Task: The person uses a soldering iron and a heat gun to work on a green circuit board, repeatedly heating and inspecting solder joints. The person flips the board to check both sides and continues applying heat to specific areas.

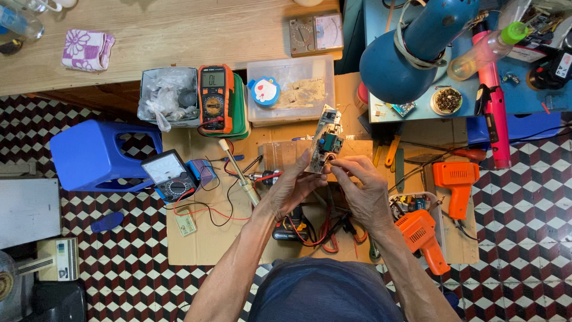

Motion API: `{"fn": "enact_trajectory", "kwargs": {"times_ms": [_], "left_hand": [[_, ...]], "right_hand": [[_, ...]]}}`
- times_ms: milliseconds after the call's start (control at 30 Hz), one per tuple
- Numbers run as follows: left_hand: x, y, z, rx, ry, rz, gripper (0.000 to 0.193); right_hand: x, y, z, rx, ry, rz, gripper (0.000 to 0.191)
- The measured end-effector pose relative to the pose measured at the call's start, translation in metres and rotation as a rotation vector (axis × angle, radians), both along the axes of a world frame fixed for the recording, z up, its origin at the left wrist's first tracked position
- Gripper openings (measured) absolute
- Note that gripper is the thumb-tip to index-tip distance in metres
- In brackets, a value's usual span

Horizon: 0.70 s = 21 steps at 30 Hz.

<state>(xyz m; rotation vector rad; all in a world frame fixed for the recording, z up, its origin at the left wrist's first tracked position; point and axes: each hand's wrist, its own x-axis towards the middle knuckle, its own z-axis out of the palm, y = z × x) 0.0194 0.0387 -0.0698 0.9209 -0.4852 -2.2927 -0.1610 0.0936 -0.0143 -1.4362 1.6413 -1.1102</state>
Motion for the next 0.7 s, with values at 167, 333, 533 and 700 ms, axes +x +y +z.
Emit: {"fn": "enact_trajectory", "kwargs": {"times_ms": [167,333,533,700], "left_hand": [[-0.005,0.004,-0.004,0.033,-0.006,-0.008,0.061],[-0.012,0.005,-0.015,0.06,-0.011,-0.046,0.061],[-0.01,0.006,-0.017,0.026,-0.038,-0.125,0.065],[-0.013,0.008,-0.016,-0.014,-0.049,-0.179,0.066]], "right_hand": [[-0.005,-0.002,0.0,-0.076,0.128,0.043,0.018],[-0.01,-0.004,-0.003,-0.185,0.246,0.121,0.018],[-0.019,-0.003,-0.003,-0.184,0.399,0.19,0.015],[-0.027,-0.001,-0.003,-0.259,0.519,0.237,0.021]]}}
